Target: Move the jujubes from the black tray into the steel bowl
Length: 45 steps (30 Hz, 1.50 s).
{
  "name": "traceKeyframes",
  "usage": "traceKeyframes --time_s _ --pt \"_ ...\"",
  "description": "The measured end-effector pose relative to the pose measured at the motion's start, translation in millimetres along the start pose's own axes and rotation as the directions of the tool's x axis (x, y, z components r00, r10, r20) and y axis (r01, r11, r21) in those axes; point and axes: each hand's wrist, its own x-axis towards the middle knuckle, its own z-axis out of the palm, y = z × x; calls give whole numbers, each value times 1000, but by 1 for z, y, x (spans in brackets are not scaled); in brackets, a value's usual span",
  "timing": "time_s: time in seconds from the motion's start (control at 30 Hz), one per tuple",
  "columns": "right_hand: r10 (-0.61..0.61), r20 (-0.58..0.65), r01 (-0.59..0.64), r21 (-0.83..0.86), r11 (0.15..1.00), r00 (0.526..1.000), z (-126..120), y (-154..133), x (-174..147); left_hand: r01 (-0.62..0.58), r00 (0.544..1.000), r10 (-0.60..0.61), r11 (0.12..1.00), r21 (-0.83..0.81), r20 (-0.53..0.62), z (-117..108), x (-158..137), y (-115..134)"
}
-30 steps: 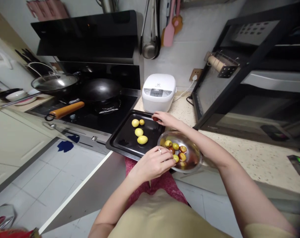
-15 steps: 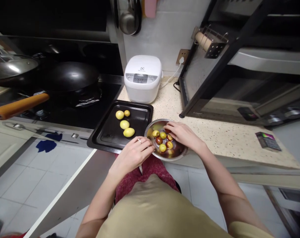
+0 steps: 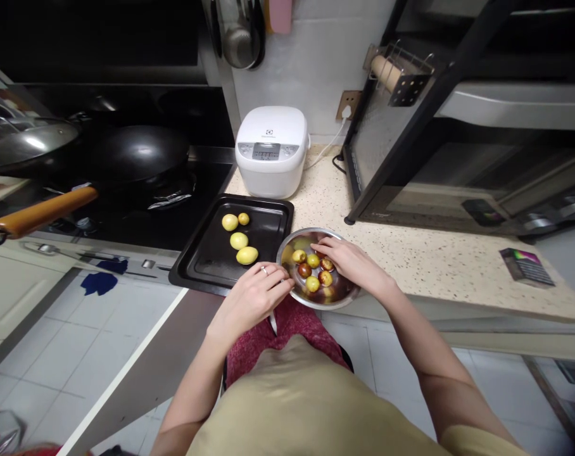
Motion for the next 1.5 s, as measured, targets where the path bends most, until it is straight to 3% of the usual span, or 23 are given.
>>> traceKeyframes --time_s 0.33,0.67,0.77,0.87,1.03,1.2,1.37,1.5 --pt "31 -104 -19 110 994 994 22 -2 -21 -1 1000 1 1000 -13 16 2 3 0" --pt "22 -173 4 149 989 985 24 -15 -34 1 1000 0 1000 -31 30 6 3 -1" --pt "33 -195 3 184 983 980 26 -18 -35 41 999 -39 998 -57 33 6 2 -6" --pt "51 -216 1 233 973 975 27 -22 -38 162 987 -163 983 -85 -7 3 -1 -18" --pt "92 -321 9 298 955 943 28 -30 -51 407 912 -409 912 -41 -35 1 -6 -64" --pt "139 -441 15 327 945 887 31 -36 -65 588 789 -604 795 151 110 10 9 -119" --pt "183 -507 -1 338 941 842 31 -38 -76 617 654 -707 705 351 269 23 36 -147" --pt "199 -533 -16 329 944 822 29 -40 -82 611 636 -716 695 378 288 31 49 -153"
